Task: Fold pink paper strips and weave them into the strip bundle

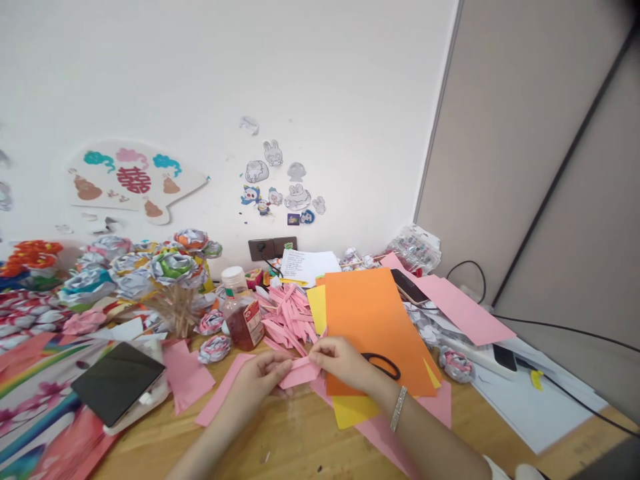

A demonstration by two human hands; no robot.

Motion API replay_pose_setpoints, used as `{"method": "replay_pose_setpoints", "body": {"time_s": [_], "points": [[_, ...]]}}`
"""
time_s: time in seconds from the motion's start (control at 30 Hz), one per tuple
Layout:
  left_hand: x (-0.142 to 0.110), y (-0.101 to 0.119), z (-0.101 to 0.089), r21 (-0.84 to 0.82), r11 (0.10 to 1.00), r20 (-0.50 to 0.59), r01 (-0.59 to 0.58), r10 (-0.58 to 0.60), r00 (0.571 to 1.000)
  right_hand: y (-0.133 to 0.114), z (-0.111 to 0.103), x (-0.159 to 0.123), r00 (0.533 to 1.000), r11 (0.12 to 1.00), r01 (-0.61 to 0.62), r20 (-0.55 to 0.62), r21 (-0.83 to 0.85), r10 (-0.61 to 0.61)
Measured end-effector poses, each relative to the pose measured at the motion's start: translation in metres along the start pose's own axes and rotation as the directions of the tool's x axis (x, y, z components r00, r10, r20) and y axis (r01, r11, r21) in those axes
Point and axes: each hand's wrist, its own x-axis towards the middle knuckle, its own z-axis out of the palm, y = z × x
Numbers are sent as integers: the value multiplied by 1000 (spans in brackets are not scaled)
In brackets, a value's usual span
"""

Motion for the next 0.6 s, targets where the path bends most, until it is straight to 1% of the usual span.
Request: {"method": "replay_pose_setpoints", "body": {"time_s": [0.23,0.37,0.47,0.6], "points": [[-2,4,1,28,1000,-9,-2,2,1000,1,0,2,1000,1000,-11,10,16,11],[-5,8,5,139,989,-93,-42,55,994,0,2,0,999,999,-39,11,9,39],[-7,7,10,219,974,-126,-64,93,988,0,6,0,998,997,-55,5,-51,55],[-9,4,15,231,971,-110,-57,84,990,2,10,0,997,989,-72,-2,-129,73]]}}
